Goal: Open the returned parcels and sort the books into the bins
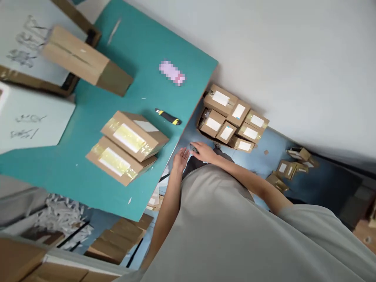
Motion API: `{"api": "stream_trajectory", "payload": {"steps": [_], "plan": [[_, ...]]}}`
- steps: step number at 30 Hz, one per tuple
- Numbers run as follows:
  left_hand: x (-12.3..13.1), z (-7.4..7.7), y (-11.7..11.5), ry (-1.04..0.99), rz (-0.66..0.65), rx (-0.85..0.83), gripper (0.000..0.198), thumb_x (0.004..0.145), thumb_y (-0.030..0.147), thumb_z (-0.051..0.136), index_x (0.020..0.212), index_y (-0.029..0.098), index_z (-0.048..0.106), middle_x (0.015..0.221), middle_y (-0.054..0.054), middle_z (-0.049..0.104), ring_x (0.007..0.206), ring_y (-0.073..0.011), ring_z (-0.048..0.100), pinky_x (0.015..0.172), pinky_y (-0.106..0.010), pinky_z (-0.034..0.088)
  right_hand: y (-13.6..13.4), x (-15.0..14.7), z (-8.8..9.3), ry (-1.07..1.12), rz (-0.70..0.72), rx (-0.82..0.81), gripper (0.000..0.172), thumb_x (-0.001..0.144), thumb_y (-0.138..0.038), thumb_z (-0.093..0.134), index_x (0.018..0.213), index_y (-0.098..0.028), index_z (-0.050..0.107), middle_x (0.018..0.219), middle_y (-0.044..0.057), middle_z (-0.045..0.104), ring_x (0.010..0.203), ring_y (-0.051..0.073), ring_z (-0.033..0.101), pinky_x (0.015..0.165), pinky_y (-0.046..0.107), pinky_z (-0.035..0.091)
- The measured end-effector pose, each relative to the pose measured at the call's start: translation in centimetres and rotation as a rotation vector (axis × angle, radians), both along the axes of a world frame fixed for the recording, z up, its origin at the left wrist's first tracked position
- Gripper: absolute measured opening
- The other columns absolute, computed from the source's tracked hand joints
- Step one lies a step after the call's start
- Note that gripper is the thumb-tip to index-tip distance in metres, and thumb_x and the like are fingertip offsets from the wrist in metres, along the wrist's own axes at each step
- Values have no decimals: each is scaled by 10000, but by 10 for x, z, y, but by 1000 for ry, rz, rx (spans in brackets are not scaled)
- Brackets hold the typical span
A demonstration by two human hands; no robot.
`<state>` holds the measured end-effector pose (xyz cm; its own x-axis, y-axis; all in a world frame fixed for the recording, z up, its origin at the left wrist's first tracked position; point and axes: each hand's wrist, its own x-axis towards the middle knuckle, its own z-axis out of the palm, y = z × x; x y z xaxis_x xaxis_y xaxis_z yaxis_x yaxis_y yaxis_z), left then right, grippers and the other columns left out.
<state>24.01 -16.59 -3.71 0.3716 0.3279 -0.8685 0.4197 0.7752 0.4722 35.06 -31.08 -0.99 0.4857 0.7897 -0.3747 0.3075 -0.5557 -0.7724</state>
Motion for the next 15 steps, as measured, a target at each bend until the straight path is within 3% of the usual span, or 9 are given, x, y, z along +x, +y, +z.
{"api": "stream_trajectory", "payload": {"steps": [4,8,12,15], "plan": [[41,-9,-42,152,-83,-94,193,1050,158,631,1223,207,698,1484,-173,721,1394,-246,720,1161,-349,609,-110,43,-29,74,-413,-197,495,1091,-369,691,1525,-131,706,1522,211,751,1446,324,705,1280,476,509],[102,-20,-73,216,-155,-94,176,1001,140,687,1168,193,688,1403,-200,752,1320,-269,750,1162,-405,609,-197,68,-45,155,-661,-313,500,1092,-382,667,1512,-112,698,1476,220,778,1403,326,732,1233,474,539],[175,-39,-84,218,-178,17,202,978,129,736,1157,189,665,1364,-187,751,1294,-259,752,1151,-387,601,-246,98,-60,251,-761,-363,492,1080,-393,685,1487,-117,713,1468,225,785,1394,343,747,1209,487,562],[228,-56,-79,189,-190,122,382,944,130,805,1287,212,661,1436,-153,736,1420,-252,694,1189,-369,571,-255,131,-75,323,-803,-335,488,1061,-417,708,1458,-135,738,1490,222,776,1407,357,741,1223,513,557]]}}
